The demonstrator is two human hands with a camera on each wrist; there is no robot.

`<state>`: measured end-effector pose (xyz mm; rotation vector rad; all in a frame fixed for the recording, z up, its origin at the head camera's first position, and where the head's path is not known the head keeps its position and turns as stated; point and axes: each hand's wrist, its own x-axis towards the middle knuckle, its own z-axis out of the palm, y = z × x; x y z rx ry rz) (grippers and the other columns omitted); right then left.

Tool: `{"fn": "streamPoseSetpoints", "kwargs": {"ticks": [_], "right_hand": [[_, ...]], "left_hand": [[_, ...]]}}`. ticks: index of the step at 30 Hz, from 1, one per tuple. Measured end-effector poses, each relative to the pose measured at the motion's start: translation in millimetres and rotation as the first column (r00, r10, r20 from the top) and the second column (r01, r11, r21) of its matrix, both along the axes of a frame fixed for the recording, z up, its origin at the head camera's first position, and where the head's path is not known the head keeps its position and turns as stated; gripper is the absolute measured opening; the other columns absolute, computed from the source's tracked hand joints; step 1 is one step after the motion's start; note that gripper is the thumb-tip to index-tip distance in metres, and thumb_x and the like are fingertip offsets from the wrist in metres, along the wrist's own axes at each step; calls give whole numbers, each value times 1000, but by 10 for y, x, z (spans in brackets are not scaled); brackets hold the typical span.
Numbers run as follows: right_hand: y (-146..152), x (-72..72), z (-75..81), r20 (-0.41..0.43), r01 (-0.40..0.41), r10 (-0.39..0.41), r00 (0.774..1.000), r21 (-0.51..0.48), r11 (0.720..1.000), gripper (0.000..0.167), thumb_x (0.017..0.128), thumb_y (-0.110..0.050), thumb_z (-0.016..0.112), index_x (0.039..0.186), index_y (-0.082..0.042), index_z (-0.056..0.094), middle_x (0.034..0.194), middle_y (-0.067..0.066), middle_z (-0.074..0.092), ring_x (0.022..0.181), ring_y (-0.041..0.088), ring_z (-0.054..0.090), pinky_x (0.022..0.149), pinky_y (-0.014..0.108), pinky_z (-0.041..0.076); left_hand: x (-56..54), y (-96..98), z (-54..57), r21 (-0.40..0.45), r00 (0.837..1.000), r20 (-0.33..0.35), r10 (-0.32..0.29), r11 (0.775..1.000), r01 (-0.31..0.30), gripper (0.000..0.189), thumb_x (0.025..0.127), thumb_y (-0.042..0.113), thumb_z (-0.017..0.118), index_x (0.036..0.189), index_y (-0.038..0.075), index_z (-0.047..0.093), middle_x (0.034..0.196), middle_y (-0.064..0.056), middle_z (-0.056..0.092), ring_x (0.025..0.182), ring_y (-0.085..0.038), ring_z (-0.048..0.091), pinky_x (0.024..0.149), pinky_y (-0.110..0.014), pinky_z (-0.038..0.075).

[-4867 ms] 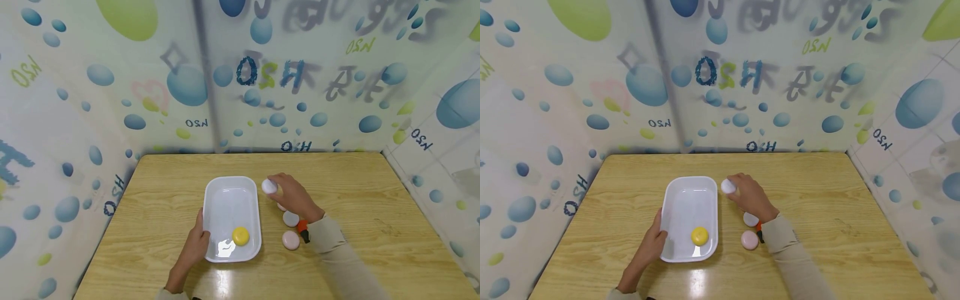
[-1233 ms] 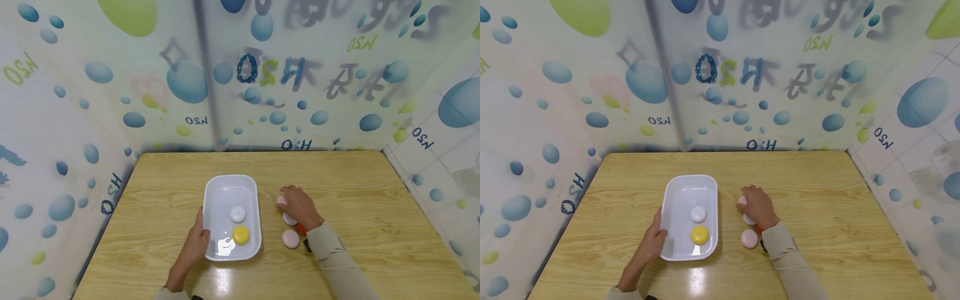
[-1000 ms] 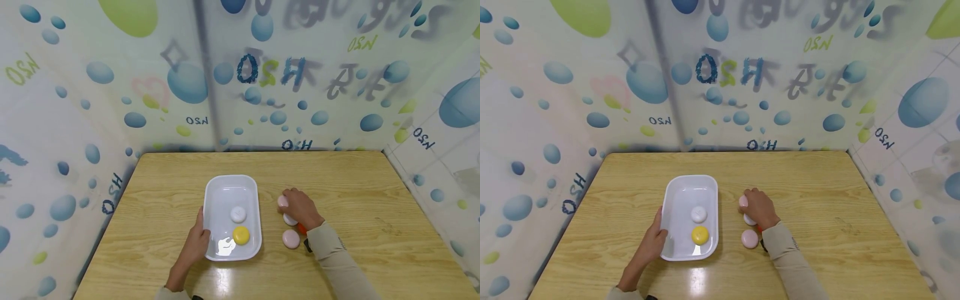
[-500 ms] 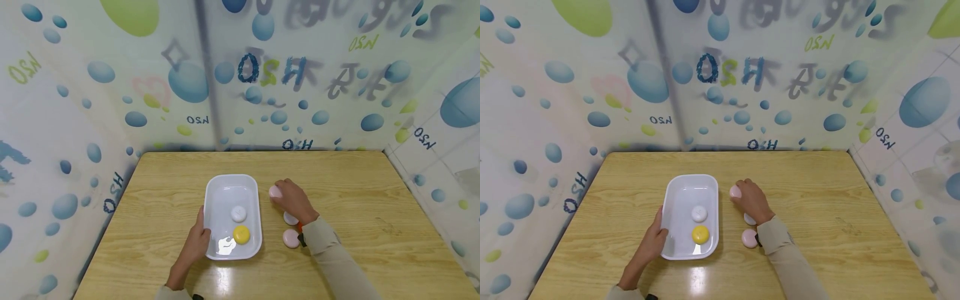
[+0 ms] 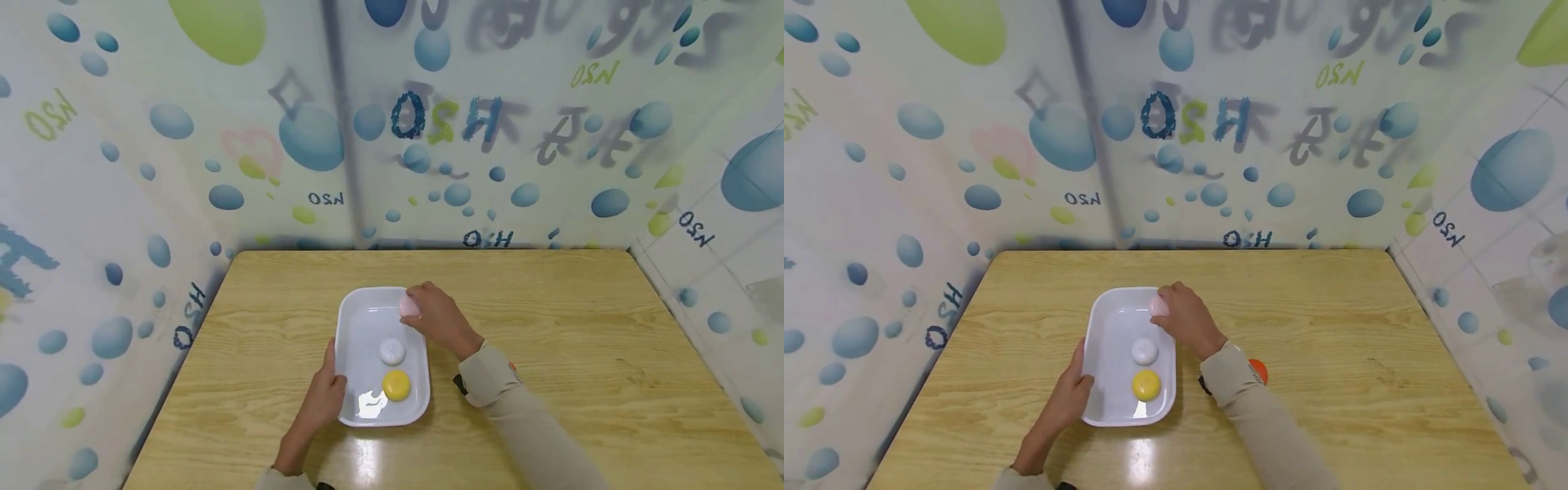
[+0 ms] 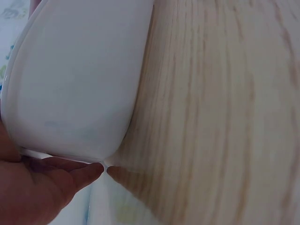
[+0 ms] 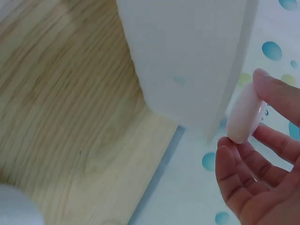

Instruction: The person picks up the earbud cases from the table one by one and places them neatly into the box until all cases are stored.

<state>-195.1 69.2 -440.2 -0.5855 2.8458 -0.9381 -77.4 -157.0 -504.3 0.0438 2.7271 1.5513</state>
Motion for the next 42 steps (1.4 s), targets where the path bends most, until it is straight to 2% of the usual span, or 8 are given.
{"fn": "streamPoseSetpoints", "kwargs": {"ticks": [6,13,18,21,26,30,37,42], "right_hand": [[-179,-9,-65,-12,-67,68,998,17,998,48,87,-23,76,128,-3,62,121,13,61,107,25,61,94,39,52],[-300,-23,-135,27,-84,83,996,37,996,48,88,-25,75,129,-4,62,125,14,60,110,26,60,97,40,51],[-337,-28,-199,-43,-111,116,992,103,988,47,86,-27,76,124,-4,64,123,14,62,106,25,61,94,39,52],[-367,-27,-218,-84,-117,131,988,155,981,45,85,-29,77,121,-5,65,120,12,64,101,23,61,87,37,54],[-410,-32,-260,-182,-110,165,969,278,954,41,84,-36,77,114,-9,68,109,8,67,94,21,61,80,38,55],[-424,-30,-292,-238,-101,182,954,318,943,38,83,-37,77,108,-9,69,102,7,67,90,21,61,79,39,54],[-439,-34,-335,-197,-92,157,968,300,949,35,84,-33,76,106,-8,67,97,6,63,83,19,60,70,33,55],[-474,-45,-345,-174,-69,138,975,352,933,37,86,-34,75,111,-8,68,99,6,64,81,17,60,70,33,56]], "left_hand": [[8,4,0,7,1000,-12,-4,1000,4,69,88,-12,38,152,-14,12,150,-38,32,133,-50,41,106,-60,36],[9,-1,19,6,1000,-19,-12,1000,12,69,88,-13,39,152,-14,12,150,-38,32,133,-50,41,107,-60,36],[10,7,20,4,1000,-28,-12,1000,12,69,88,-13,39,152,-15,12,148,-39,33,132,-50,43,106,-60,36],[9,8,15,-6,999,-44,-11,1000,10,69,87,-13,39,151,-16,13,146,-40,35,130,-51,44,105,-61,37],[8,3,5,4,999,-36,-8,1000,8,69,87,-13,38,151,-15,12,147,-40,35,131,-50,44,105,-60,37],[12,-1,-1,6,999,-35,-9,1000,9,69,87,-13,39,151,-15,13,146,-40,36,130,-50,45,104,-60,38],[14,-1,7,4,999,-46,-15,1000,15,70,87,-13,40,151,-15,13,144,-41,37,128,-52,46,102,-60,40],[9,6,-2,16,999,-41,-15,1000,16,70,87,-13,39,152,-15,12,145,-41,36,128,-51,46,103,-60,40]]}}
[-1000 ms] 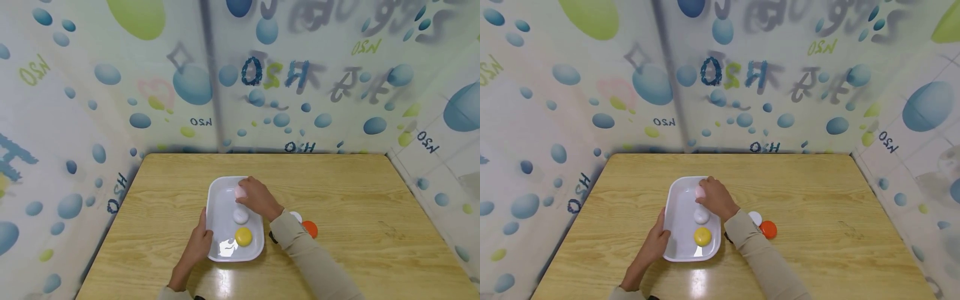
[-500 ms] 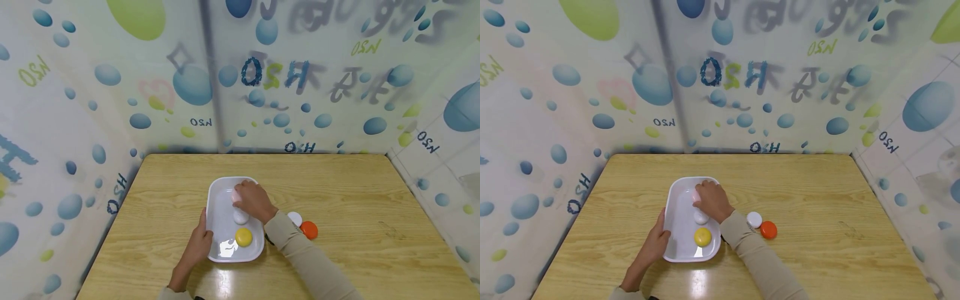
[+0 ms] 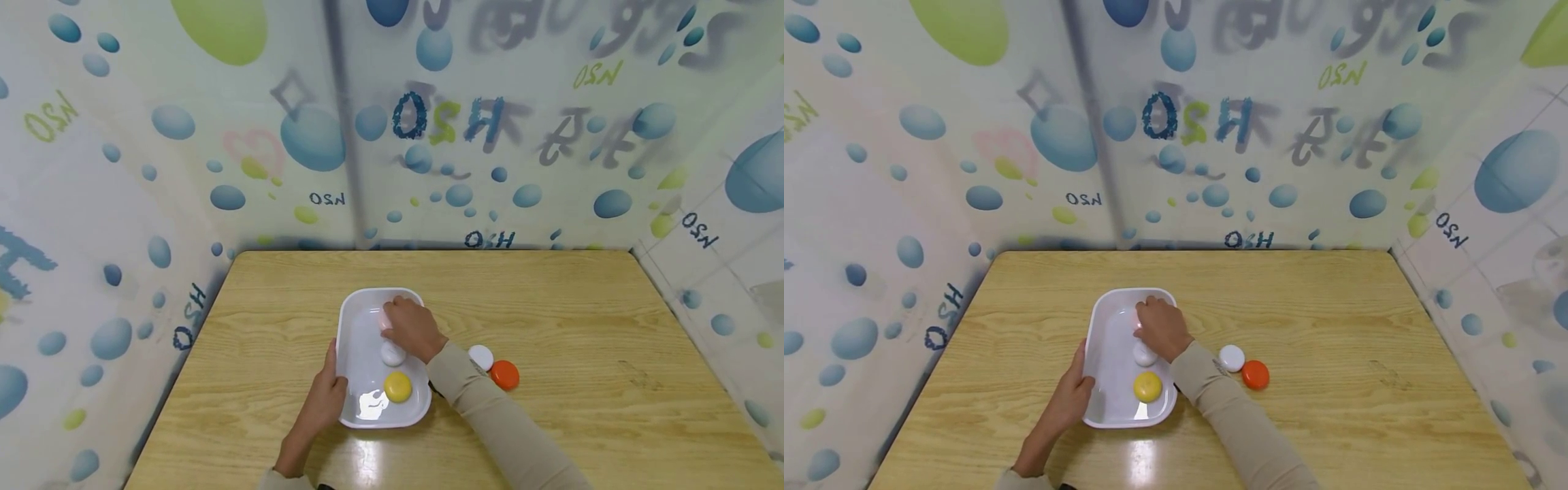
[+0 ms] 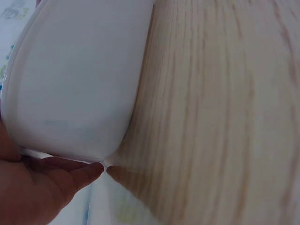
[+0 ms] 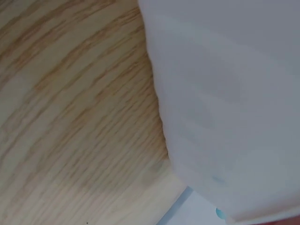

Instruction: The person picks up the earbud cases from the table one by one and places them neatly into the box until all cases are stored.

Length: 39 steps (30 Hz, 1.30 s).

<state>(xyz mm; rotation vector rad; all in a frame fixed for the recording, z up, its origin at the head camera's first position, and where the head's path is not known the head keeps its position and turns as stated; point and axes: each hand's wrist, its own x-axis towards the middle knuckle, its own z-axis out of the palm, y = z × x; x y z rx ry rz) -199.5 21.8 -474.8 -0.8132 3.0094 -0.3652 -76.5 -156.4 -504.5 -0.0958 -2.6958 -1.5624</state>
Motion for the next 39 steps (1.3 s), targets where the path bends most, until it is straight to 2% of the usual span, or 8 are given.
{"fn": "streamPoseSetpoints", "kwargs": {"ticks": [11,19,24,29,32,36,39], "right_hand": [[-13,-6,-28,-76,-6,13,997,93,996,36,83,-35,78,103,-7,70,88,7,65,75,22,60,64,35,55],[12,16,-14,-102,-30,44,994,134,990,29,81,-33,77,95,-9,71,82,7,66,73,24,61,62,36,52],[23,26,-22,-110,-36,52,993,138,990,31,82,-33,76,99,-8,71,85,7,66,74,24,62,62,35,53],[47,51,63,-13,-45,46,999,27,999,40,88,-32,73,118,-7,67,102,9,68,87,24,63,73,36,56],[98,61,156,53,-40,43,998,-69,997,46,90,-31,72,128,-6,63,118,11,66,104,26,63,86,39,55],[227,78,238,65,-20,28,998,-118,993,50,91,-31,71,133,-6,61,130,11,63,115,28,60,95,41,52],[364,118,282,49,7,0,999,-135,991,50,90,-32,71,133,-7,61,129,10,64,114,27,60,95,41,52]], "left_hand": [[-12,14,7,0,1000,-18,-10,1000,10,70,86,-14,39,151,-16,12,146,-42,35,129,-52,44,104,-62,38],[-18,22,1,-4,1000,2,-6,1000,6,70,87,-13,38,151,-15,12,148,-40,33,131,-51,42,105,-61,36],[-22,23,-22,-4,1000,10,-4,1000,4,70,87,-13,38,151,-15,12,149,-39,32,132,-51,41,106,-60,35],[-12,14,-29,-14,1000,-5,-3,1000,3,70,87,-13,40,151,-16,13,147,-40,35,130,-49,44,105,-60,37],[-4,7,-14,-18,1000,-11,-1,1000,1,70,87,-13,40,151,-16,13,146,-40,35,130,-50,44,105,-61,37],[3,6,2,-20,1000,0,12,1000,-12,69,87,-13,40,151,-15,13,148,-40,33,132,-51,42,106,-61,35],[0,7,-1,-26,1000,-5,14,1000,-14,69,87,-13,40,151,-16,14,147,-41,33,131,-52,42,105,-62,37]]}}
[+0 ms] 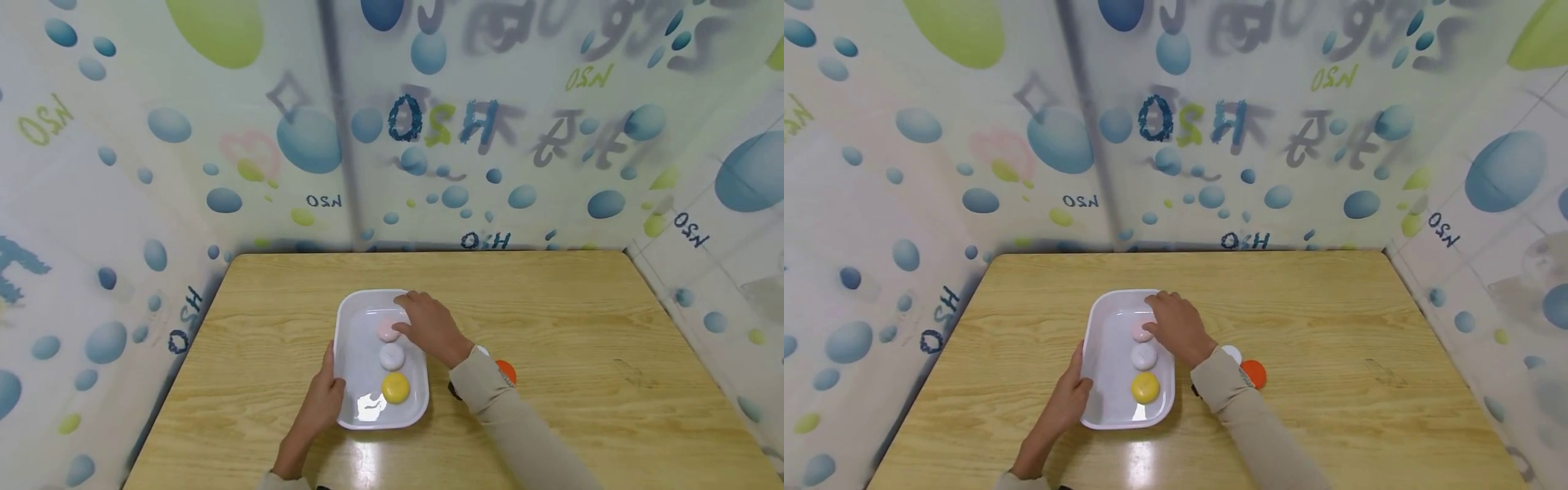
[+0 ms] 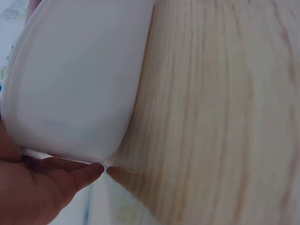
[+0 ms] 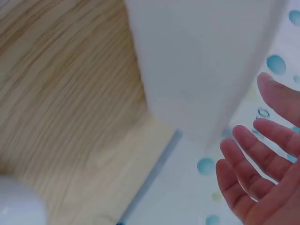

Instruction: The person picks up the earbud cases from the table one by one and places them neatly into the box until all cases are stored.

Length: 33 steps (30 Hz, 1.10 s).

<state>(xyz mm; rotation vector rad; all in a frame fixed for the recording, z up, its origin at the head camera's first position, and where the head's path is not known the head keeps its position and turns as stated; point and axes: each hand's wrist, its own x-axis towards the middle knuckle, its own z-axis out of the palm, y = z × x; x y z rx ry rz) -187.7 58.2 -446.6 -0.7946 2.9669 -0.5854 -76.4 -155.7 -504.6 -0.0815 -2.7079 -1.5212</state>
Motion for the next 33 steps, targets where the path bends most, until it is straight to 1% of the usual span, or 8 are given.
{"fn": "streamPoseSetpoints", "kwargs": {"ticks": [5,9,13,19,23,26,30,33], "right_hand": [[285,88,17,-17,62,-63,998,-49,997,49,89,-30,73,131,-7,62,127,11,64,115,29,60,94,44,52],[531,167,-3,-23,99,-100,995,-54,994,50,89,-30,73,132,-8,62,128,11,63,117,30,59,96,47,51],[746,262,-31,-47,111,-113,992,-37,993,55,86,-32,76,132,-7,61,128,13,63,117,33,58,95,51,50],[954,388,-162,-116,98,-96,989,13,995,60,80,-34,81,129,-4,63,123,15,64,109,36,61,87,51,52],[1015,438,-254,-80,104,-98,992,65,993,60,78,-35,82,127,-4,64,122,15,65,108,37,62,85,53,52],[1035,459,-285,-36,116,-113,993,99,988,59,78,-36,82,125,-4,65,121,15,66,105,36,62,83,51,53],[1057,483,-293,-9,133,-133,991,117,984,55,78,-34,83,121,-4,67,117,14,66,99,34,63,74,46,53],[1081,493,-307,-2,140,-141,990,122,983,50,77,-32,83,116,-4,69,112,15,67,92,32,63,68,43,52]], "left_hand": [[-4,-8,-9,2,1000,8,0,1000,0,69,87,-13,39,151,-17,13,148,-41,31,133,-52,40,106,-61,35],[3,-15,6,7,1000,20,0,1000,-1,69,88,-12,39,151,-16,12,149,-40,31,133,-51,39,106,-61,36],[5,-19,32,3,1000,12,-4,1000,4,69,88,-12,39,151,-16,13,147,-41,32,131,-51,42,104,-61,38],[6,-25,39,0,1000,2,2,1000,-2,69,87,-12,40,151,-17,13,146,-41,34,130,-50,43,104,-60,38],[1,-28,23,1,1000,-2,1,1000,-1,69,87,-12,40,150,-17,14,145,-41,35,129,-50,45,103,-61,39],[-5,-22,7,10,1000,22,4,1000,-4,69,88,-12,40,151,-15,13,147,-40,35,130,-49,45,104,-60,38],[-9,-14,0,23,999,42,0,1000,-1,69,88,-12,39,152,-14,12,148,-39,33,131,-49,43,105,-60,37],[-11,-8,9,23,999,35,-5,1000,4,69,88,-12,39,152,-15,12,149,-39,32,132,-50,42,105,-60,37]]}}
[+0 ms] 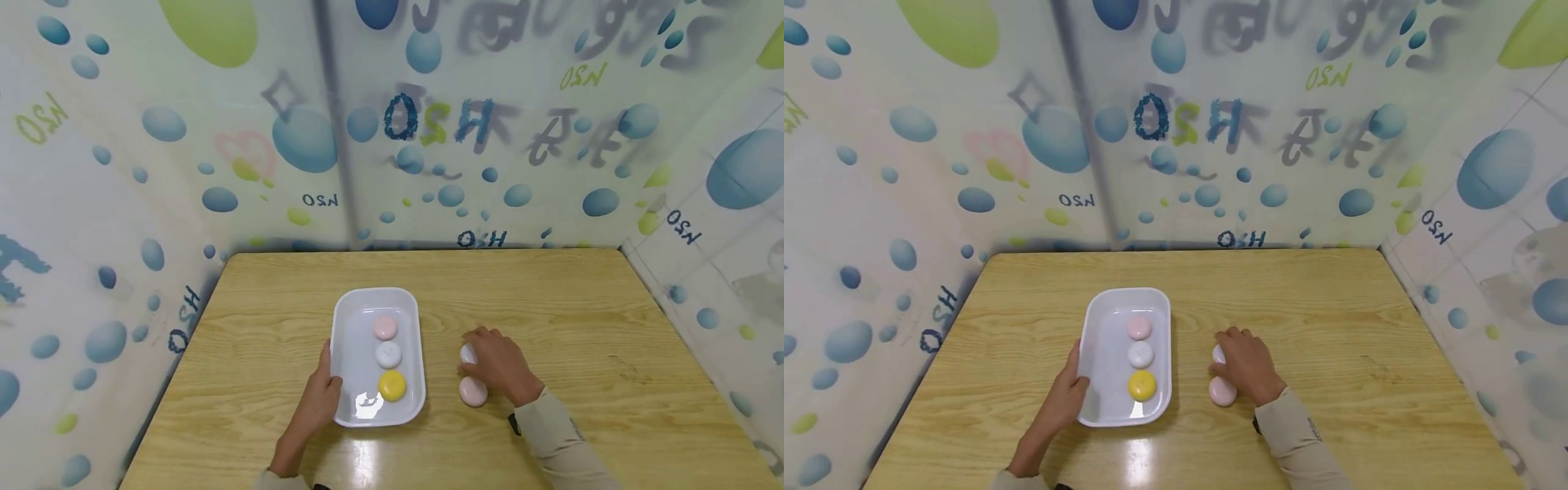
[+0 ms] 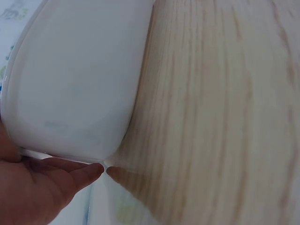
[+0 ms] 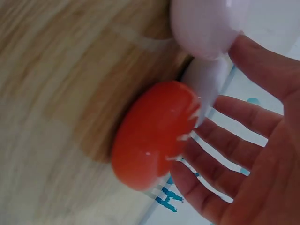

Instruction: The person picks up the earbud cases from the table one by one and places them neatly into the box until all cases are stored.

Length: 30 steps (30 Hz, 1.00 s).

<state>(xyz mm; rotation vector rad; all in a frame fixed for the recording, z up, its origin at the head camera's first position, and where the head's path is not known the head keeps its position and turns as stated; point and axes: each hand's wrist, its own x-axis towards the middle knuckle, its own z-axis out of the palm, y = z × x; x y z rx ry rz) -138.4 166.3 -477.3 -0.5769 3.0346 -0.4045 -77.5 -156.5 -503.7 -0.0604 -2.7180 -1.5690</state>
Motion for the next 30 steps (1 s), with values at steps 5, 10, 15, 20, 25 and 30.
{"fn": "streamPoseSetpoints", "kwargs": {"ticks": [5,10,15,20,25,30], "right_hand": [[19,-2,-40,20,2,-2,1000,2,1000,45,77,-28,82,113,-4,68,108,15,67,88,30,61,65,41,51],[28,-22,-95,-3,-1,1,1000,-20,1000,43,76,-26,82,111,-4,69,104,13,66,85,29,60,64,41,51],[29,-43,-126,22,7,-6,1000,-40,999,39,78,-23,82,109,-4,68,98,12,64,80,26,58,63,39,51],[27,-51,-104,61,1,2,998,-45,999,36,79,-21,81,108,-3,67,97,12,62,79,25,57,63,39,50],[15,-76,-60,70,-7,11,997,-64,998,36,81,-17,77,112,0,67,96,13,62,78,24,56,64,37,49],[-48,-136,-5,11,-36,38,999,-94,995,40,82,-17,77,116,2,66,99,15,63,82,25,58,70,39,51]], "left_hand": [[-2,-1,4,-3,1000,-6,2,1000,-2,69,88,-12,39,152,-15,12,148,-39,32,132,-50,42,105,-60,38],[-10,-2,2,11,1000,-2,-4,1000,4,69,89,-12,38,153,-14,10,150,-39,30,134,-50,39,106,-61,36],[-26,-1,-22,42,1000,-4,-15,999,15,70,89,-13,36,153,-12,9,153,-36,27,136,-49,36,108,-61,33],[-21,-5,-27,43,1000,-9,-21,999,21,70,89,-13,37,154,-11,9,152,-36,28,136,-49,37,108,-60,34],[-6,-7,-3,53,1000,6,-28,998,28,71,89,-13,37,154,-11,8,154,-36,26,137,-49,35,110,-60,32],[-7,-4,-12,37,1000,6,-20,999,20,71,88,-13,37,153,-12,8,153,-37,27,137,-50,35,109,-60,32]]}}
